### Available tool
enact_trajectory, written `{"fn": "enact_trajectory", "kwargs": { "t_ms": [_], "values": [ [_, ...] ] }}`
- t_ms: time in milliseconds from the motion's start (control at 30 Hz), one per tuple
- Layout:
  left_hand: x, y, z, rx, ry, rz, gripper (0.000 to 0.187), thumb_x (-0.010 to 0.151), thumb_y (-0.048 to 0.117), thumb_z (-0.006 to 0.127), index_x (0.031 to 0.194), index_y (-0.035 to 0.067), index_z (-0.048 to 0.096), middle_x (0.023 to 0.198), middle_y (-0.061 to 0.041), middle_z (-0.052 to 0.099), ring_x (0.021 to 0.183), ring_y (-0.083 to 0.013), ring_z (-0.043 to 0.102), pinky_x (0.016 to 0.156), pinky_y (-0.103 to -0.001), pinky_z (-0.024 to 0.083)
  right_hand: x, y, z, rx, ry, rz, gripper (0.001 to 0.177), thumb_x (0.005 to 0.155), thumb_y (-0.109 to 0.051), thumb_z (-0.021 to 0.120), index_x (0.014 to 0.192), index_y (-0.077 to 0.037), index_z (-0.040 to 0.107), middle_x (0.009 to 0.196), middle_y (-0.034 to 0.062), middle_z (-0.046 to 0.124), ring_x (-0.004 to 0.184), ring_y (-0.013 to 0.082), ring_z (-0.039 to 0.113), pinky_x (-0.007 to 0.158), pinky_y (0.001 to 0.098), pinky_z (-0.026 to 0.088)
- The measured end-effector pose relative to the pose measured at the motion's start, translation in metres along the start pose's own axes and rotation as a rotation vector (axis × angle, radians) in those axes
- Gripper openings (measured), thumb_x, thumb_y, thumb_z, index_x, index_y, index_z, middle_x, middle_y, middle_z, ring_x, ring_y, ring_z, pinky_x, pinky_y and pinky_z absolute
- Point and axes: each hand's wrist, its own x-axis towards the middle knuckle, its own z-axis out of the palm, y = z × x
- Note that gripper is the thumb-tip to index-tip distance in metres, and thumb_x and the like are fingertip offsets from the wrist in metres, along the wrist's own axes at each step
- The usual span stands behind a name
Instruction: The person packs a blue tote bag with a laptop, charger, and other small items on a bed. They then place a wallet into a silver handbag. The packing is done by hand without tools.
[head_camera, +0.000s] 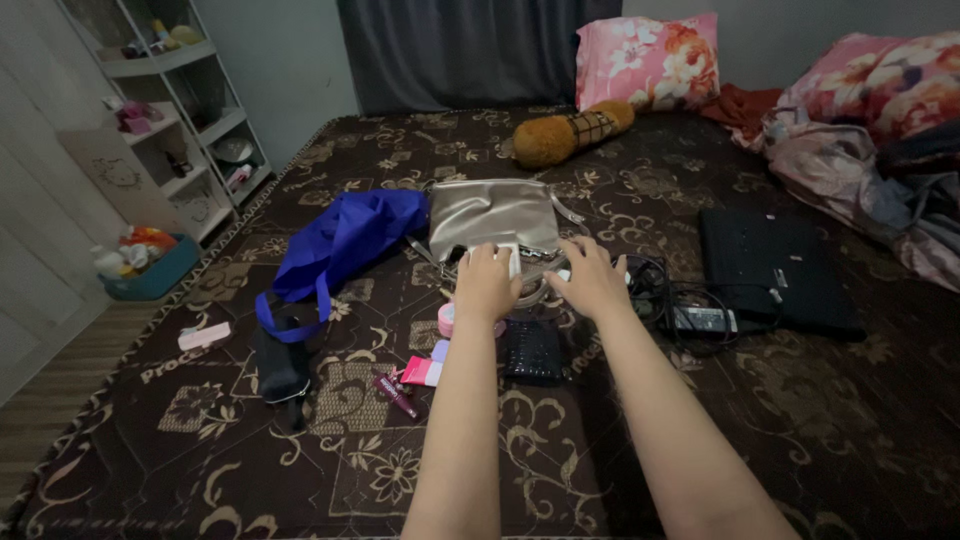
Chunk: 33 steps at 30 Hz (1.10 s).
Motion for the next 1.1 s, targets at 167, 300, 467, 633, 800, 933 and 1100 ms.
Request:
{"fn": "enact_trajectory", "kwargs": {
  "t_ms": [167, 300, 467, 633, 800, 933, 1100],
  "values": [
    [0.0, 0.0, -0.002, -0.018, 0.011, -0.001, 0.05, 0.082, 0.031, 0.076, 0.124, 0.007, 0.064, 0.121, -0.014, 0.062, 0.119, -0.0322, 0.057, 0.108, -0.051, 0.04, 0.002, 0.0, 0.007, 0.005, 0.023, -0.02, 0.07, 0.088, -0.05, 0.068, 0.151, -0.027, 0.045, 0.158, 0.0055, 0.038, 0.148, 0.029, 0.035, 0.12, 0.0672, 0.018],
    [0.0, -0.002, -0.002, -0.012, 0.062, 0.021, 0.05, 0.08, 0.03, 0.077, 0.122, 0.006, 0.065, 0.12, -0.014, 0.061, 0.118, -0.0323, 0.057, 0.107, -0.053, 0.039, 0.003, -0.002, 0.01, -0.001, 0.043, -0.045, 0.068, 0.089, -0.05, 0.067, 0.15, -0.027, 0.045, 0.158, 0.0068, 0.038, 0.147, 0.03, 0.035, 0.119, 0.068, 0.018],
    [-0.001, -0.003, -0.005, -0.007, 0.042, 0.006, 0.049, 0.08, 0.03, 0.077, 0.121, 0.006, 0.065, 0.12, -0.014, 0.061, 0.12, -0.0318, 0.056, 0.108, -0.051, 0.039, 0.002, -0.007, 0.009, 0.017, 0.036, -0.052, 0.067, 0.089, -0.049, 0.068, 0.149, -0.028, 0.047, 0.157, 0.0073, 0.039, 0.147, 0.0313, 0.035, 0.119, 0.0686, 0.018],
    [-0.002, -0.004, -0.008, -0.001, 0.032, 0.004, 0.046, 0.081, 0.029, 0.076, 0.119, 0.007, 0.065, 0.119, -0.013, 0.061, 0.119, -0.0315, 0.056, 0.106, -0.05, 0.041, 0.002, -0.012, 0.009, 0.019, 0.04, -0.052, 0.067, 0.088, -0.048, 0.069, 0.148, -0.028, 0.048, 0.156, 0.0077, 0.04, 0.147, 0.0322, 0.036, 0.12, 0.0685, 0.018],
    [-0.004, -0.006, -0.008, 0.003, 0.041, -0.001, 0.046, 0.081, 0.03, 0.076, 0.119, 0.007, 0.066, 0.118, -0.013, 0.062, 0.115, -0.0324, 0.057, 0.108, -0.05, 0.04, 0.003, -0.014, 0.012, 0.03, 0.046, -0.063, 0.067, 0.088, -0.047, 0.069, 0.149, -0.026, 0.048, 0.156, 0.0081, 0.04, 0.147, 0.0316, 0.036, 0.12, 0.0683, 0.019],
    [-0.005, -0.007, -0.007, -0.012, 0.075, 0.006, 0.046, 0.08, 0.029, 0.076, 0.118, 0.007, 0.065, 0.117, -0.013, 0.062, 0.117, -0.0314, 0.058, 0.107, -0.05, 0.04, 0.003, -0.016, 0.011, 0.01, 0.021, -0.055, 0.068, 0.09, -0.048, 0.068, 0.149, -0.025, 0.046, 0.157, 0.0078, 0.038, 0.148, 0.031, 0.034, 0.119, 0.0688, 0.017],
    [-0.007, -0.01, -0.006, -0.021, 0.057, -0.009, 0.046, 0.08, 0.03, 0.077, 0.118, 0.007, 0.065, 0.119, -0.013, 0.062, 0.116, -0.0325, 0.057, 0.106, -0.049, 0.041, 0.003, -0.019, 0.01, 0.007, 0.005, -0.053, 0.066, 0.091, -0.049, 0.066, 0.149, -0.025, 0.046, 0.158, 0.0062, 0.037, 0.148, 0.0301, 0.034, 0.12, 0.0681, 0.017]
  ]
}}
